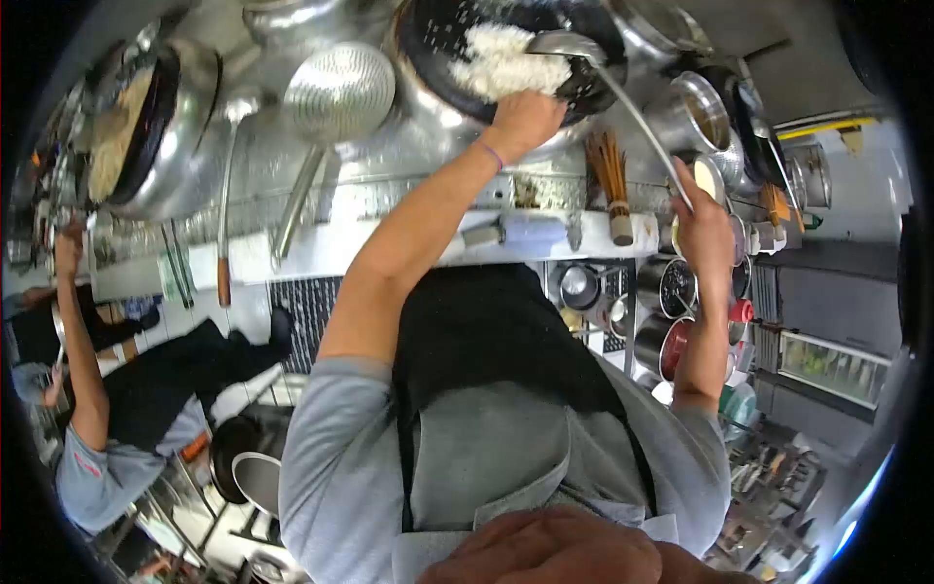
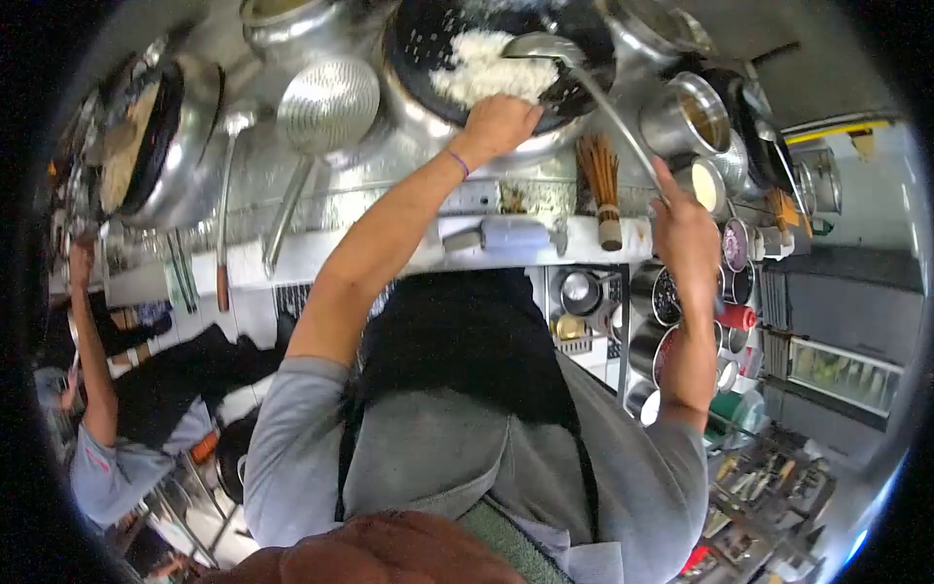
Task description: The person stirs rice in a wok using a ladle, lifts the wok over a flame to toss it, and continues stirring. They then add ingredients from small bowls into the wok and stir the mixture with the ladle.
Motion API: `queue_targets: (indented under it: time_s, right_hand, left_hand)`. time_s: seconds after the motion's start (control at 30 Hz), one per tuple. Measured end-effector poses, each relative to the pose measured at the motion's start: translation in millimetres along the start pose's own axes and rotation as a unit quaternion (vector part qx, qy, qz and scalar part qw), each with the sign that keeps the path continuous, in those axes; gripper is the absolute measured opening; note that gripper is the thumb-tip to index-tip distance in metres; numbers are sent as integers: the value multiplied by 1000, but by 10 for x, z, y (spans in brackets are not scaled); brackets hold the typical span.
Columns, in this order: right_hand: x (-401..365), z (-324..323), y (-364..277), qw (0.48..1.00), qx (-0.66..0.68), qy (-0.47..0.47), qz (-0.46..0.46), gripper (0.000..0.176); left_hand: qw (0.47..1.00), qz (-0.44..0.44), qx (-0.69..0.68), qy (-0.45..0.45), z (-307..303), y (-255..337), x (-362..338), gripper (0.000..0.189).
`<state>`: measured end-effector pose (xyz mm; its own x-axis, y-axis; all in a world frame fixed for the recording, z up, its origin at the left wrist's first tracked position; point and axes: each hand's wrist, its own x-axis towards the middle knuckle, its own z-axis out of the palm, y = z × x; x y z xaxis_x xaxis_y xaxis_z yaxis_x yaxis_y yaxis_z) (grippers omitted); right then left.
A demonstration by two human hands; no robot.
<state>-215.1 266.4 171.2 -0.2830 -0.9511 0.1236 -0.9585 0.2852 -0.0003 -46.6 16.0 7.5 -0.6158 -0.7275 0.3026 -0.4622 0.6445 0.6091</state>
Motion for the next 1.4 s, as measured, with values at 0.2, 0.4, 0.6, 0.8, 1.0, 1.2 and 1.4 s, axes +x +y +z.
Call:
queue_targets:
  time_s: [0.2,0.4,0.6,0.8,1.0,1.2,1.4]
  right_hand:
    - [200,376,-403,992,-70,-89,59,60]
    - [-10,12,153,986,104,-121,-35,60]
    - [295,39,-226,991,33,-128,4,54]
    - [251,287,-130,991,101,-91,-10,60]
    - [285,-153,-148,986,60,-155,-13,61]
    - [545,747,-413,990,134,5,53,56]
    - [-67,-173,18,987,133,-89,-8,49]
  left_hand:
    - [999,-30,41,-4,-149,98,-22,48]
    - [996,66,46,30,-924,686,-716,41]
    - [989,70,60,114,-740,465,-331,34]
    - [999,34,23,5,-625,423,-1258,35]
    - [991,64,68,96,-1076,470,-364,36]
    - [999,16,41,-31,-422,152,-1020,36]
    - [997,22,64,47,-970,363,-647,30]
